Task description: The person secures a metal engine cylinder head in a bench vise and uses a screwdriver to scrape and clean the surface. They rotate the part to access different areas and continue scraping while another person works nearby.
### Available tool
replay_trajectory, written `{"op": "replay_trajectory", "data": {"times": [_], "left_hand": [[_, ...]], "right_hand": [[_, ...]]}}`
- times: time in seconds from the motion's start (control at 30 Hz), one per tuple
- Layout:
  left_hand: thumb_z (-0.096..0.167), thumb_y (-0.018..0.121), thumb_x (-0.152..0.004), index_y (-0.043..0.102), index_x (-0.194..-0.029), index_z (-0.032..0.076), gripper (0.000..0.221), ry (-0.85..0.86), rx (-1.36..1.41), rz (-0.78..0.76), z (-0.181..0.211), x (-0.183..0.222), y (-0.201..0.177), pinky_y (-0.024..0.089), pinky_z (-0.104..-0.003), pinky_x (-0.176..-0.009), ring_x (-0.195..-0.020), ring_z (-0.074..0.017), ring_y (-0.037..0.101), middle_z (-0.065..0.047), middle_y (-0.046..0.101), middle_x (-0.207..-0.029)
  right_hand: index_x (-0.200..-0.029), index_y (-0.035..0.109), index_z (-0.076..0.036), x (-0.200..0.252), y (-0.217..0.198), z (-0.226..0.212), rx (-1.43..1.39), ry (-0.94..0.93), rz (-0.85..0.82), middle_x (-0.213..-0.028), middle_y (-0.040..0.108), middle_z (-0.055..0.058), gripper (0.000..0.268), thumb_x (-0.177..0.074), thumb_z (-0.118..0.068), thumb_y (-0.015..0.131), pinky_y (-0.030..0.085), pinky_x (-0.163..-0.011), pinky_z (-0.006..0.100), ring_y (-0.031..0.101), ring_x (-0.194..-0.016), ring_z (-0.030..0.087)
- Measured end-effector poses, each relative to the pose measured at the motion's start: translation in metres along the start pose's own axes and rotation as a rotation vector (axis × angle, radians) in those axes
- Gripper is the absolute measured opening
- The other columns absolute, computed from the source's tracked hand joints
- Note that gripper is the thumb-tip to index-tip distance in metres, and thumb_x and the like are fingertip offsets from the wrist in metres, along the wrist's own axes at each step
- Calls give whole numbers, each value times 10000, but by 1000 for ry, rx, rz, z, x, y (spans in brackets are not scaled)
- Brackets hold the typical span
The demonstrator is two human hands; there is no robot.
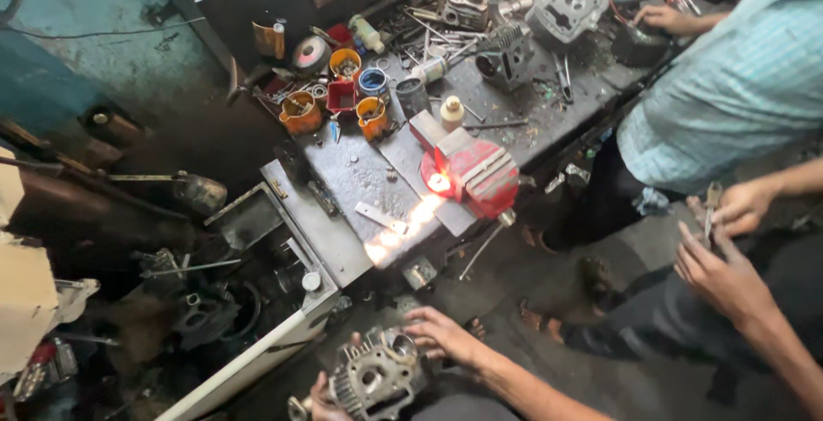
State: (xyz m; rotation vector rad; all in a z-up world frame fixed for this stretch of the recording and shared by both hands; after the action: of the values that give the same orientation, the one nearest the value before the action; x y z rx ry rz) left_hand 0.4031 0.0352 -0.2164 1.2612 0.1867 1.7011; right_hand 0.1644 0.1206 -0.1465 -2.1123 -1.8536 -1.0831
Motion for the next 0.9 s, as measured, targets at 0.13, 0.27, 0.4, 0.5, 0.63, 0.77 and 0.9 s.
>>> {"op": "replay_trajectory", "data": {"times": [0.13, 0.27, 0.4, 0.5, 0.63, 0.77, 0.9], "left_hand": [[337, 430, -910, 599, -1261, -68, 562, 74, -70, -41, -9, 5, 74, 465, -519, -1104, -1192, -394, 611, -218, 641, -1281], [314, 415, -883, 637, -1166, -72, 528, 57, -161, -155, -8, -4, 163, 490, -469, -1086, -1173, -352, 666, -226, 714, -1237], [301, 459, -891, 653, -1126, -58, 470, 42, -263, -214, -3, -32, 236, 490, -499, -1067, -1138, -370, 642, -221, 704, -1192], [274, 476, -910, 642, -1107, -72, 431, 13, -225, -307, -11, -61, 287, 500, -496, -1085, -1153, -385, 655, -239, 694, -1195], [247, 461, -932, 649, -1105, -99, 430, -20, -325, -456, -30, -93, 339, 511, -498, -1086, -1171, -376, 675, -241, 710, -1224], [271, 431, -956, 648, -1123, -54, 425, -121, -469, -512, -62, -121, 372, 502, -476, -1059, -1145, -347, 666, -211, 710, -1235], [262, 477, -978, 677, -1087, -46, 383, -132, -594, -577, -72, -146, 397, 501, -417, -1051, -1118, -298, 667, -193, 709, -1202]], "right_hand": [[-1356, 560, -131, -5, -64, -51, 10, -175, 92, -1233, 733, 61, 463, -952, -358, 571, 537, -894, 319, 661, -1033, 155], [-1315, 580, -78, 14, -121, -80, -98, -252, 228, -1154, 763, 97, 431, -950, -306, 559, 554, -860, 318, 698, -967, 163], [-1283, 614, -55, 35, -160, -90, -194, -296, 385, -1126, 762, 122, 388, -965, -265, 543, 547, -833, 323, 698, -929, 172], [-1263, 619, -54, 40, -175, -85, -266, -306, 444, -1120, 762, 122, 373, -967, -262, 525, 554, -823, 328, 700, -920, 179], [-1238, 612, -53, 44, -181, -75, -322, -350, 510, -1115, 760, 134, 357, -979, -282, 524, 539, -805, 332, 707, -901, 193], [-1225, 631, -44, 36, -170, -71, -389, -343, 589, -1095, 761, 137, 365, -971, -287, 535, 558, -824, 328, 717, -892, 192], [-1215, 633, -48, 24, -157, -73, -404, -333, 588, -1042, 775, 130, 373, -966, -311, 543, 549, -762, 323, 732, -851, 192]]}}
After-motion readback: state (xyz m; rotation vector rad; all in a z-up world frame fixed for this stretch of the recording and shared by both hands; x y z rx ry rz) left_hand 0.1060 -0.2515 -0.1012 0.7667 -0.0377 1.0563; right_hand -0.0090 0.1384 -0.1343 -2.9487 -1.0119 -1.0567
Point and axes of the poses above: each hand's wrist, its own x-axis away from the middle knuckle, its own y-axis out of the palm, z = x × y, the point moved 10 cm from there along -x, towards the middle knuckle
